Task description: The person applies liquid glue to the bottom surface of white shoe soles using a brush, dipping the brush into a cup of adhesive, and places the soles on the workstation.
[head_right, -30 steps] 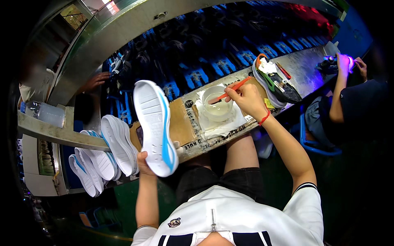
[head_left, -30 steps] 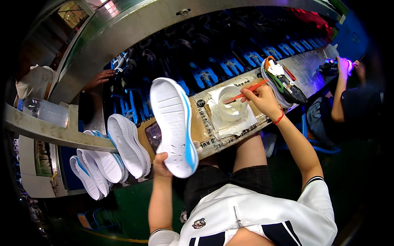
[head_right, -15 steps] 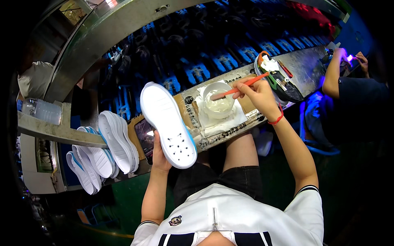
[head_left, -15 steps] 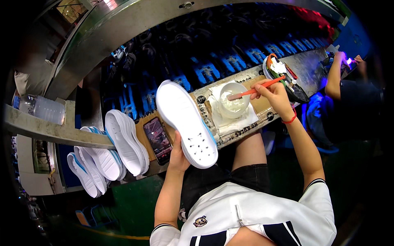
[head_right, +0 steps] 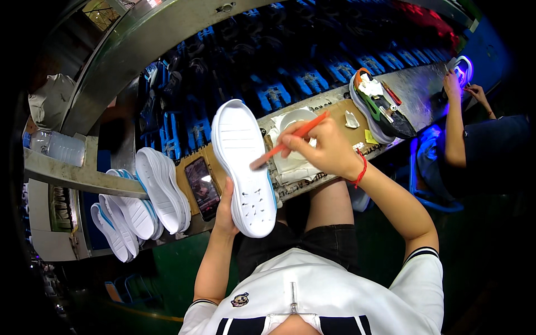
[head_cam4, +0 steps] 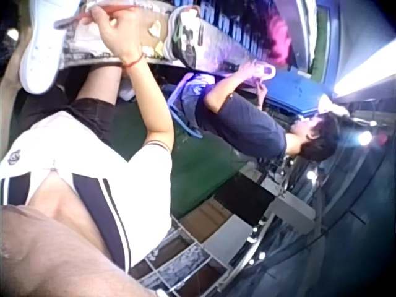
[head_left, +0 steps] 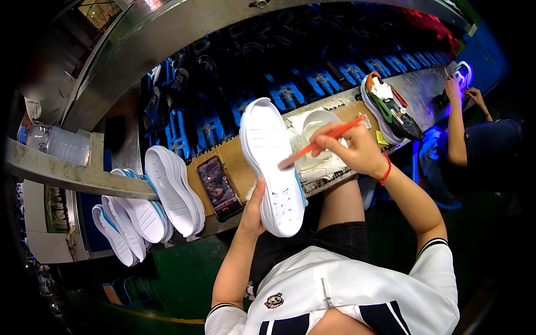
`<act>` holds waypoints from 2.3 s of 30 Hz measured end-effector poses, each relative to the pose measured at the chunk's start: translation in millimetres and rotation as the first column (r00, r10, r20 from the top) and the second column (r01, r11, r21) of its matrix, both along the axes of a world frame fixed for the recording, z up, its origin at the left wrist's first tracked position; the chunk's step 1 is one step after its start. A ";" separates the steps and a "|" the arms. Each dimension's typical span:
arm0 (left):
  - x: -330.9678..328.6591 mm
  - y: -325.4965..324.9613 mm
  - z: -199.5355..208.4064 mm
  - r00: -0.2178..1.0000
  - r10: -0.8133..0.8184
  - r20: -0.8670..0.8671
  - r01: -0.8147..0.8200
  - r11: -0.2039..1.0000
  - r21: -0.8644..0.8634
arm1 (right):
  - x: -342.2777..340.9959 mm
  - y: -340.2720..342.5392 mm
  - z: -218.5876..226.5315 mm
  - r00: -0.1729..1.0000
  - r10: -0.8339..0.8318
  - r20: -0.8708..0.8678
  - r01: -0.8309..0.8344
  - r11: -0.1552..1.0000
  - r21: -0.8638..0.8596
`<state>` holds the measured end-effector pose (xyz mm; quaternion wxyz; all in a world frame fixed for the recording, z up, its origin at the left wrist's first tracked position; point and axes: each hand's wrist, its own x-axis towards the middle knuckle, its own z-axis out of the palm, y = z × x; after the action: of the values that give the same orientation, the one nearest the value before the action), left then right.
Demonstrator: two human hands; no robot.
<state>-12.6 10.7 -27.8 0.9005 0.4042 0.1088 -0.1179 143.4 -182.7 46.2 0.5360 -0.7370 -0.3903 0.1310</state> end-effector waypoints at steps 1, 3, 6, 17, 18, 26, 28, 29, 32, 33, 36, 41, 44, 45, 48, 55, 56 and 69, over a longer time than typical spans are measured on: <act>-1.0 0.4 -0.8 0.999 -0.036 0.005 0.036 0.999 -0.021 | 6.3 0.4 -2.7 0.998 -0.063 0.000 0.063 0.998 0.017; -4.4 3.3 2.5 0.987 -0.151 0.052 0.157 0.975 -0.154 | 23.2 0.7 -9.7 0.982 -0.191 0.000 0.191 0.980 0.052; -12.4 1.7 15.7 0.979 -0.201 -0.039 0.159 0.865 -0.476 | 47.6 0.0 0.9 0.974 -0.203 0.099 0.198 0.978 0.060; -15.1 13.4 8.6 0.970 -0.240 -0.046 0.156 0.753 -0.640 | -7.8 60.2 30.3 0.840 0.496 0.219 -0.529 0.838 0.131; -13.0 11.4 0.4 0.984 -0.172 -0.051 0.113 0.813 -0.571 | -12.5 56.9 29.3 0.866 0.462 0.191 -0.490 0.859 0.145; -14.7 8.3 2.1 0.938 -0.341 -0.054 0.172 0.598 -0.783 | 46.5 -0.1 10.0 0.991 -0.042 -0.124 0.040 0.999 -0.018; -13.1 4.9 5.1 0.933 -0.352 -0.080 0.165 0.614 -0.772 | 48.9 -7.0 13.0 0.989 -0.065 -0.130 0.076 0.994 0.081; -11.9 3.4 7.0 0.933 -0.358 -0.046 0.197 0.613 -0.765 | 45.2 -11.6 18.3 0.990 -0.029 -0.138 0.042 0.995 0.093; -10.6 2.0 8.3 0.935 -0.354 0.013 0.241 0.607 -0.757 | 32.3 -12.0 15.1 0.995 -0.021 -0.093 0.026 0.998 0.057; -7.5 0.6 8.0 0.935 -0.355 0.022 0.243 0.593 -0.768 | 37.9 -15.1 10.8 0.991 -0.112 -0.070 0.117 0.991 0.070; -10.1 0.1 7.1 0.985 -0.157 -0.078 0.080 0.799 -0.596 | 35.7 -24.8 9.3 0.946 -0.256 -0.200 0.294 0.937 0.187; -6.6 15.4 10.2 0.983 0.176 -0.053 -0.181 0.977 -0.110 | -11.9 -10.5 1.6 0.932 -0.146 -0.332 0.233 0.942 0.241; -5.0 9.0 9.1 0.985 0.160 -0.063 -0.160 0.987 -0.003 | -37.0 10.4 -5.0 0.925 -0.055 -0.377 0.170 0.945 0.279; -2.7 3.5 13.5 0.987 0.148 -0.055 -0.147 0.989 0.020 | -41.1 13.9 -5.6 0.930 -0.036 -0.365 0.145 0.951 0.275; -1.9 0.0 16.1 0.988 0.152 0.010 -0.153 0.987 0.055 | -34.4 12.5 -21.6 0.990 -0.076 -0.118 0.102 0.968 0.229; -7.5 7.2 16.7 0.973 0.231 -0.012 -0.229 0.968 0.100 | -16.9 -6.8 -17.2 0.996 -0.083 -0.022 0.086 0.982 0.171; -5.5 4.8 20.1 0.974 0.227 -0.001 -0.226 0.967 0.117 | -22.3 -0.2 -11.5 0.998 -0.065 -0.017 0.067 0.980 0.189; -8.3 8.0 1.8 0.848 0.213 0.485 -0.523 0.484 0.701 | -24.6 -18.0 -21.4 0.962 -0.258 0.086 0.254 0.966 0.055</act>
<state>-20.8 18.7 -25.9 0.6194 0.7507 0.0819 0.2147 118.7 -200.7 24.8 0.5458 -0.7746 -0.3189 0.0179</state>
